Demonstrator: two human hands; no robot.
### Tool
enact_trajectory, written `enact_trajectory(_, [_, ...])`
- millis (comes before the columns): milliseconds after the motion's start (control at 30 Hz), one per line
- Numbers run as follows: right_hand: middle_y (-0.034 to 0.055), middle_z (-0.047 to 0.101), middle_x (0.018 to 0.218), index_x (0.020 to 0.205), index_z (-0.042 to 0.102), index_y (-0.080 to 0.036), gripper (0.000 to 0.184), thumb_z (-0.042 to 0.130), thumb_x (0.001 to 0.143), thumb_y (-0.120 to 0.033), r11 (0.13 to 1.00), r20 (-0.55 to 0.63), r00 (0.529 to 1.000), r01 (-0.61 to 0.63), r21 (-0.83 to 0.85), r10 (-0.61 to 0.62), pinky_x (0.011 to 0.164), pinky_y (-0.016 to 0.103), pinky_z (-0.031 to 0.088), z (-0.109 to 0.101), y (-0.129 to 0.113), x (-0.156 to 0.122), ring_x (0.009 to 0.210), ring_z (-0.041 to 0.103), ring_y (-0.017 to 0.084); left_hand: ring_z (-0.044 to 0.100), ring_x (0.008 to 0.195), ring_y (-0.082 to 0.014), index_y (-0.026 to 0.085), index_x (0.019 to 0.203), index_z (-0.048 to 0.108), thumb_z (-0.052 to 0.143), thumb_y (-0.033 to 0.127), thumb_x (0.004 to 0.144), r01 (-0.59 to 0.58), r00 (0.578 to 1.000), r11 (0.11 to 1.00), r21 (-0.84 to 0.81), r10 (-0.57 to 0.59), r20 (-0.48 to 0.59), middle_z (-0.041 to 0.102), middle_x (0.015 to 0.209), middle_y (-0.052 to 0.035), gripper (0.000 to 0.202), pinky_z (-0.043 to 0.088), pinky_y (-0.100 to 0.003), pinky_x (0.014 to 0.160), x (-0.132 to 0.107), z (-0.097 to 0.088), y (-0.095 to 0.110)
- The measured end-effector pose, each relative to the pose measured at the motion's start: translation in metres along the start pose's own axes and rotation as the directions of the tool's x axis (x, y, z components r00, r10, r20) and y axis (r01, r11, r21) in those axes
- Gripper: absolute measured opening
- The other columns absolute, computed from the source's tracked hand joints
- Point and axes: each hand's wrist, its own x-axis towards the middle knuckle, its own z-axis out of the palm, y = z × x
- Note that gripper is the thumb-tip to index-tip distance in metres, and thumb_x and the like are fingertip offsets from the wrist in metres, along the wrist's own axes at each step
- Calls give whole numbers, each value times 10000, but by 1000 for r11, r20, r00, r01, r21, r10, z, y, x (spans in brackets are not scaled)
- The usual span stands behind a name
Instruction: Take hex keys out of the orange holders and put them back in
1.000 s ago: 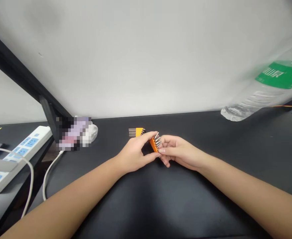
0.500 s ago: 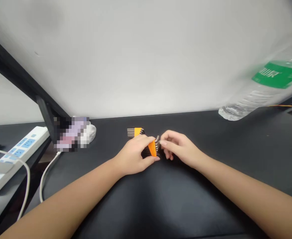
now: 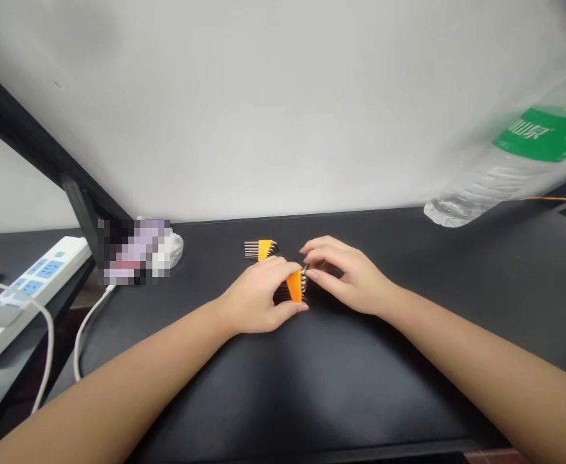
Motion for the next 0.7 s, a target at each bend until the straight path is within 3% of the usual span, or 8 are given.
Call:
enact_trajectory(133, [70, 686, 1107, 1098, 684, -238, 158, 557, 1005, -242, 1000, 94, 996, 0, -1, 0, 833, 354, 535, -4, 1, 3, 934, 646, 197, 577, 865, -212, 188, 1210, 593, 708, 468, 903, 15, 1000, 1000, 9, -15, 8, 638, 952, -62, 431, 493, -360, 800, 0, 0, -1])
enact_trajectory(233, [47, 691, 1076, 1150, 673, -245, 183, 569, 999, -252, 989, 190, 976, -121, 87, 103, 769, 319, 525, -3, 1, 2, 837, 644, 164, 575, 851, -214, 195, 1188, 609, 722, 484, 889, 19, 999, 999, 29, -20, 43, 641, 934, -55, 431, 489, -371, 803, 1, 0, 0])
enact_trajectory(333, [16, 682, 898, 1045, 661, -230, 128, 599, 995, -331, 946, 248, 941, -275, 170, 229, 715, 305, 508, -3, 3, 2, 766, 637, 163, 583, 867, -222, 197, 1182, 610, 720, 475, 891, 29, 998, 999, 44, -32, 59, 651, 944, -57, 417, 489, -384, 824, 1, 0, 2])
enact_trajectory(433, [15, 644, 874, 942, 651, -214, 185, 626, 982, -393, 915, 274, 931, -314, 255, 243, 707, 303, 495, -4, 6, 3, 759, 619, 163, 587, 878, -227, 197, 1208, 598, 711, 470, 897, 29, 998, 999, 46, -32, 57, 652, 962, -63, 429, 493, -394, 840, 1, 0, 3])
enact_trajectory(633, [23, 595, 873, 796, 630, -186, 212, 647, 952, -328, 957, 86, 981, -187, 221, 172, 658, 290, 425, -12, 5, 4, 714, 520, 136, 612, 912, -229, 203, 1150, 595, 703, 461, 895, 118, 993, 992, 48, -119, 10, 653, 985, -55, 379, 509, -388, 839, 2, -1, 1])
enact_trajectory(700, [12, 578, 813, 768, 610, -183, 216, 655, 934, -314, 951, 17, 976, -215, 223, 216, 641, 286, 406, -15, 5, 4, 696, 498, 134, 622, 909, -232, 206, 1112, 597, 692, 455, 897, 146, 989, 986, 84, -147, 4, 652, 969, -50, 343, 514, -388, 825, 2, -1, 2])
